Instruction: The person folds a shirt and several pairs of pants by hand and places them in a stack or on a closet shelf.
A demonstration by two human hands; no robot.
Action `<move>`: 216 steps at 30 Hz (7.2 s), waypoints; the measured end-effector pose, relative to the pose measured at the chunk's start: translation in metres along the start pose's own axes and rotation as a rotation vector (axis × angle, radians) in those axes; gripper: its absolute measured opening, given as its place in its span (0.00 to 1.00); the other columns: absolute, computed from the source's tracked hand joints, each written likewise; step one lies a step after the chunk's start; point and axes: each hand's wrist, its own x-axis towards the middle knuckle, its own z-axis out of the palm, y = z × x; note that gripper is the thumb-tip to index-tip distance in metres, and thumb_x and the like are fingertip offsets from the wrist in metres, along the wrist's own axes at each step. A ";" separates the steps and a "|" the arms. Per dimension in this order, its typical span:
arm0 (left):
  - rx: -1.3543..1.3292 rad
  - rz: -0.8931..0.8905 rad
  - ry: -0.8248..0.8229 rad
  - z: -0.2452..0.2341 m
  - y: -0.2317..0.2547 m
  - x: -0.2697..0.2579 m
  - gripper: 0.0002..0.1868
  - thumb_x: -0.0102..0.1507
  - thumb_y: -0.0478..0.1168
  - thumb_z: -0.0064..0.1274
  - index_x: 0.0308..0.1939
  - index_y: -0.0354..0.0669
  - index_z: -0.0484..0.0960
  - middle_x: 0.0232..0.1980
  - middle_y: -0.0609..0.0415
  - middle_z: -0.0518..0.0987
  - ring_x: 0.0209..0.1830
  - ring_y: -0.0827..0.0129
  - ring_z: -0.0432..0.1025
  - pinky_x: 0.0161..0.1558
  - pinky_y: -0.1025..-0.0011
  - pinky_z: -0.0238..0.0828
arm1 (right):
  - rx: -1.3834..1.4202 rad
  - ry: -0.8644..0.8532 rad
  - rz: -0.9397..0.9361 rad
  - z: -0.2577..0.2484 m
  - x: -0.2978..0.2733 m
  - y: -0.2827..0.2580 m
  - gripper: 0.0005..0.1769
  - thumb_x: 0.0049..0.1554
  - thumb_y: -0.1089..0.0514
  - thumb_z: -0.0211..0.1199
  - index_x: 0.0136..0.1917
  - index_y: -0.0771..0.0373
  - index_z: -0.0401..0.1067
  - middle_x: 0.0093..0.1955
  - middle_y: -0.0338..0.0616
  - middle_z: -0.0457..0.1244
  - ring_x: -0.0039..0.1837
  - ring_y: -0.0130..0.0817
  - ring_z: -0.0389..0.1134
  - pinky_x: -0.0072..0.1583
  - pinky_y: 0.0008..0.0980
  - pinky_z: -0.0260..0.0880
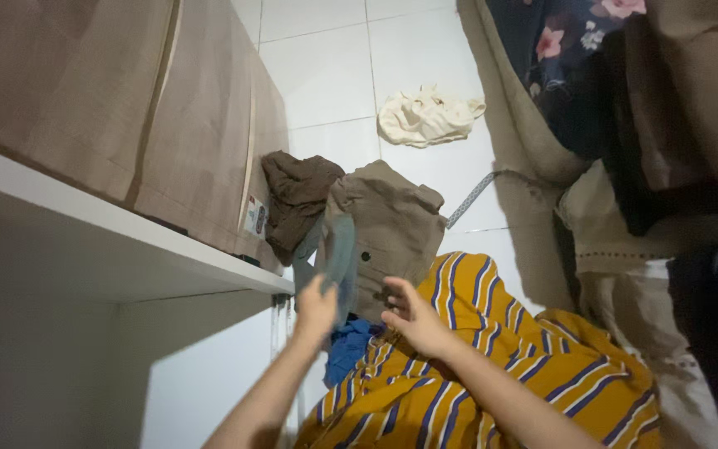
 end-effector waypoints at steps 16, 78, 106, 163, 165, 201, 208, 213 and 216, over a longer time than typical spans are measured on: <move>-0.709 0.004 -0.573 0.016 0.071 -0.006 0.25 0.73 0.46 0.46 0.70 0.35 0.72 0.53 0.48 0.77 0.41 0.63 0.63 0.41 0.65 0.63 | 0.509 0.362 -0.296 -0.065 -0.039 -0.033 0.34 0.63 0.58 0.61 0.79 0.65 0.55 0.72 0.47 0.62 0.70 0.42 0.65 0.68 0.42 0.66; -0.178 1.115 -0.482 0.025 0.228 -0.113 0.36 0.49 0.37 0.63 0.61 0.37 0.71 0.58 0.38 0.76 0.62 0.44 0.68 0.65 0.55 0.63 | -0.287 0.381 -0.325 -0.110 -0.167 -0.052 0.44 0.49 0.71 0.53 0.78 0.64 0.50 0.72 0.49 0.55 0.73 0.32 0.55 0.72 0.32 0.52; -0.992 0.772 -1.226 -0.052 0.276 -0.077 0.21 0.68 0.37 0.64 0.57 0.41 0.67 0.53 0.55 0.73 0.61 0.73 0.68 0.70 0.71 0.63 | -0.750 0.199 -0.546 -0.104 -0.142 -0.081 0.36 0.41 0.58 0.72 0.63 0.62 0.70 0.67 0.55 0.61 0.75 0.54 0.53 0.76 0.50 0.43; -1.257 0.296 -0.852 -0.065 0.247 0.015 0.02 0.67 0.35 0.51 0.42 0.39 0.76 0.42 0.52 0.79 0.41 0.71 0.73 0.47 0.72 0.72 | 0.124 0.308 -0.209 -0.296 -0.242 -0.006 0.31 0.41 0.52 0.81 0.53 0.73 0.77 0.43 0.47 0.69 0.43 0.31 0.67 0.45 0.32 0.67; -1.073 0.350 -0.653 -0.054 0.246 0.010 0.04 0.68 0.36 0.51 0.44 0.38 0.76 0.44 0.55 0.79 0.43 0.74 0.73 0.48 0.75 0.71 | 0.205 0.530 -0.190 -0.286 -0.215 -0.004 0.26 0.50 0.48 0.75 0.53 0.69 0.75 0.45 0.41 0.68 0.46 0.27 0.67 0.49 0.29 0.67; 0.444 1.084 0.113 -0.008 0.269 -0.030 0.20 0.50 0.25 0.55 0.47 0.39 0.77 0.45 0.47 0.75 0.49 0.51 0.70 0.50 0.57 0.70 | -0.545 1.021 -0.299 -0.163 -0.164 -0.110 0.11 0.49 0.67 0.59 0.48 0.64 0.67 0.39 0.52 0.69 0.43 0.43 0.72 0.49 0.38 0.71; 0.245 0.502 -0.115 -0.037 0.259 0.008 0.16 0.52 0.26 0.57 0.40 0.46 0.80 0.44 0.51 0.78 0.43 0.63 0.77 0.45 0.64 0.75 | -0.962 1.076 0.058 -0.207 -0.191 -0.109 0.20 0.53 0.66 0.59 0.59 0.63 0.64 0.46 0.58 0.67 0.51 0.55 0.70 0.55 0.49 0.68; -0.102 0.453 -0.167 -0.027 0.237 0.045 0.12 0.56 0.24 0.54 0.41 0.39 0.82 0.42 0.47 0.81 0.37 0.67 0.76 0.39 0.72 0.74 | -0.931 1.093 0.058 -0.234 -0.191 -0.082 0.17 0.49 0.68 0.59 0.54 0.63 0.72 0.52 0.56 0.67 0.54 0.51 0.70 0.56 0.45 0.70; -0.603 0.165 -0.369 -0.014 0.235 0.062 0.19 0.56 0.22 0.41 0.43 0.43 0.82 0.44 0.56 0.82 0.36 0.71 0.74 0.29 0.74 0.66 | -0.581 1.084 0.228 -0.255 -0.183 -0.066 0.16 0.52 0.70 0.57 0.53 0.61 0.75 0.50 0.53 0.70 0.52 0.44 0.72 0.55 0.42 0.71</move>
